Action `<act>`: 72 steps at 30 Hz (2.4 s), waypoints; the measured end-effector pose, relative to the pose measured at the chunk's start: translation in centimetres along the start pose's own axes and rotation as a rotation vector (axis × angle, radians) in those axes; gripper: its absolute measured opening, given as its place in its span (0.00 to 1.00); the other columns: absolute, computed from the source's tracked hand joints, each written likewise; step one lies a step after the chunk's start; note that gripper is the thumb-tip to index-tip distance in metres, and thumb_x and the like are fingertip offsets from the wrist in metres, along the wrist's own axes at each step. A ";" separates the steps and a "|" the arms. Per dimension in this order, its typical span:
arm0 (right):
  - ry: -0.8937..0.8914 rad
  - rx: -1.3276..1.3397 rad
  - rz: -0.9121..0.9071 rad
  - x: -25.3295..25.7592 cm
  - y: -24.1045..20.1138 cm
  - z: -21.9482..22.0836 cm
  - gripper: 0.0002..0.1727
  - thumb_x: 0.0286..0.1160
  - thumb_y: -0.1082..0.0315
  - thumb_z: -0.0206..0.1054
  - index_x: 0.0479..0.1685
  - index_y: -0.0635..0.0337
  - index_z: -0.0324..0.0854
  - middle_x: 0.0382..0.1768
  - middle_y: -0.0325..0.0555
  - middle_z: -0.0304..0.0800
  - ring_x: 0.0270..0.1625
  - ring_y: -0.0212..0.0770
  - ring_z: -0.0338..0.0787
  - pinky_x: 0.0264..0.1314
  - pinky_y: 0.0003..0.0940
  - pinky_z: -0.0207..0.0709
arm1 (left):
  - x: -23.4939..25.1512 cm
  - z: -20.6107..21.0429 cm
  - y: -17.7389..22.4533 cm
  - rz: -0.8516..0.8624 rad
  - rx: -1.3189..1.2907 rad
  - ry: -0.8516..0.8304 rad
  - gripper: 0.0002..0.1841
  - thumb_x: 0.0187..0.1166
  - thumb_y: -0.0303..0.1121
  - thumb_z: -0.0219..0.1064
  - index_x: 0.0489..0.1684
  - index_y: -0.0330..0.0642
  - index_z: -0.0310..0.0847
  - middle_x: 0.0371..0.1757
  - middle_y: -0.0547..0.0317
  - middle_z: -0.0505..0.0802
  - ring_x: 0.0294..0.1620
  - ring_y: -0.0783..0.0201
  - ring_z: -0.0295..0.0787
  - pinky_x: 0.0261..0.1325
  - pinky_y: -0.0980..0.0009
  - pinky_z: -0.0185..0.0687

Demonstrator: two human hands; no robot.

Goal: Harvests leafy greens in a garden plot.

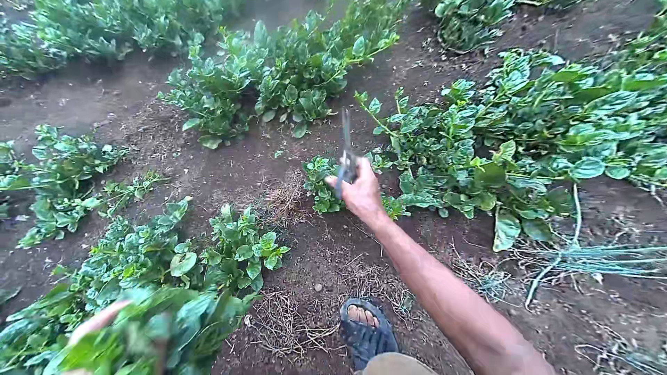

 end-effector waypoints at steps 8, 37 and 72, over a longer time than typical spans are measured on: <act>-0.120 -0.061 -0.068 7.0 0.8 0.7 0.17 0.74 0.67 0.72 0.56 0.65 0.76 0.40 0.56 0.87 0.42 0.52 0.89 0.48 0.55 0.83 | 4.5 21.4 -2.3 -0.265 0.109 -0.676 0.55 0.66 0.36 0.77 0.95 0.45 0.40 0.73 0.58 0.86 0.66 0.70 0.87 0.70 0.65 0.85; -0.811 0.788 0.793 -12.2 17.9 -1.6 0.35 0.86 0.33 0.47 0.53 0.57 0.82 0.27 0.39 0.89 0.24 0.31 0.88 0.19 0.22 0.76 | -3.7 30.3 -3.7 0.415 0.107 -0.983 0.16 0.62 0.30 0.70 0.50 0.50 0.86 0.75 0.60 0.87 0.54 0.60 0.95 0.39 0.59 0.92; 0.077 0.251 -0.015 -5.3 8.1 -9.8 0.43 0.63 0.55 0.82 0.73 0.70 0.64 0.64 0.49 0.87 0.47 0.33 0.93 0.43 0.29 0.90 | 1.1 21.1 -0.2 0.106 -0.210 -0.505 0.14 0.81 0.40 0.64 0.63 0.58 0.81 0.58 0.68 0.93 0.61 0.69 0.89 0.67 0.70 0.86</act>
Point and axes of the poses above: each hand's wrist, its own x-axis towards the middle knuckle, its own z-axis out of the palm, y = z × x, the point moved 6 cm from there along x, towards the middle knuckle
